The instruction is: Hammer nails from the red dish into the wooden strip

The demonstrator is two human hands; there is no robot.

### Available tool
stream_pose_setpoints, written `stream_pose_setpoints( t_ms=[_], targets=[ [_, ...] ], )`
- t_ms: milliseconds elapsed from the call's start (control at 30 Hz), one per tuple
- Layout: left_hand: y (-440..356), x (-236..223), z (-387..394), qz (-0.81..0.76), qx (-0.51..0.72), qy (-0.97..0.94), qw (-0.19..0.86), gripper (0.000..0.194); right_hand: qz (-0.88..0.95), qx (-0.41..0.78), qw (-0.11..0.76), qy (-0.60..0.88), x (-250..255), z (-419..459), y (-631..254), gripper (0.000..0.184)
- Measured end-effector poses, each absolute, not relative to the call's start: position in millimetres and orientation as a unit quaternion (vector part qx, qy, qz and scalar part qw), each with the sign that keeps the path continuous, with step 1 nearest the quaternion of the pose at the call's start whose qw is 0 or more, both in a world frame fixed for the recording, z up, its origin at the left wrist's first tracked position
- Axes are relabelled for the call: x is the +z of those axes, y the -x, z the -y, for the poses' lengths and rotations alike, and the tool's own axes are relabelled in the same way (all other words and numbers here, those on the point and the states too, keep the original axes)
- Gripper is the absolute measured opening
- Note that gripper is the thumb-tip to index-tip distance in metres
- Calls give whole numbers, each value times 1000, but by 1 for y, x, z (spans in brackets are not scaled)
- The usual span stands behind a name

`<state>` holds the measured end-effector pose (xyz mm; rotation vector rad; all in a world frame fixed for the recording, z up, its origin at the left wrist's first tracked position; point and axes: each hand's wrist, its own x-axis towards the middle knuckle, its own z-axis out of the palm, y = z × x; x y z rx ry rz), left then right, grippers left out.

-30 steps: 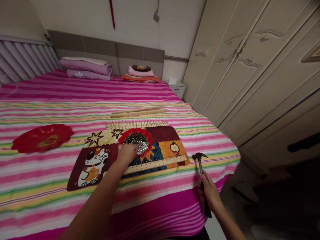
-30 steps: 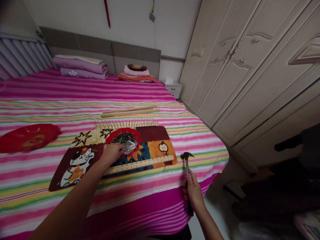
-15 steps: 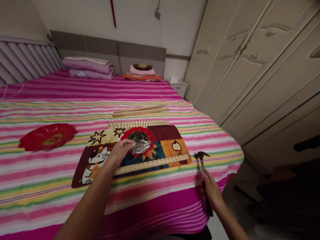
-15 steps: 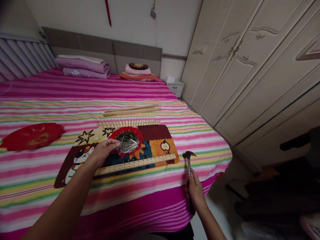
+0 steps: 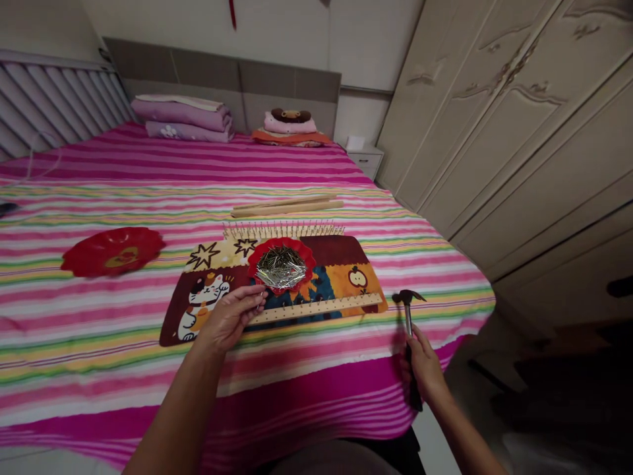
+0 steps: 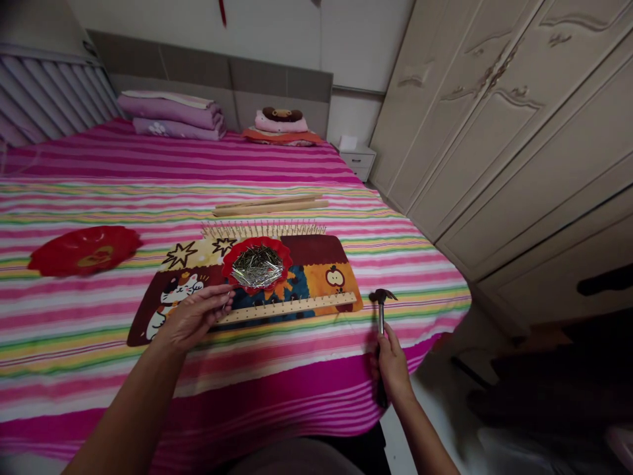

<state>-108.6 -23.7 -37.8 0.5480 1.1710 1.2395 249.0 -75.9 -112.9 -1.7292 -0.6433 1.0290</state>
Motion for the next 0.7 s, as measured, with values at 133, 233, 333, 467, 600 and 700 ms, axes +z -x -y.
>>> stream_pose_setpoints(
  t_ms=[133, 233, 333, 467, 600, 700],
  targets=[
    [108, -42, 31, -532, 529, -251, 612, 41, 264, 427, 492, 711, -113, 76, -249, 67],
    [105, -44, 32, -561, 507, -275, 593, 44, 267, 432, 487, 711, -114, 76, -250, 66],
    [101, -49, 30, -590, 487, -325, 556, 44, 269, 432, 485, 711, -115, 77, -250, 65],
    [95, -60, 28, -634, 455, -410, 473, 37, 270, 428, 485, 713, -115, 77, -250, 66],
    [92, -67, 28, -683, 406, -477, 376, 28, 269, 423, 487, 715, -115, 78, -250, 67],
    [91, -69, 28, -687, 408, -479, 364, 28, 269, 426, 489, 712, -115, 78, -249, 65]
  ],
)
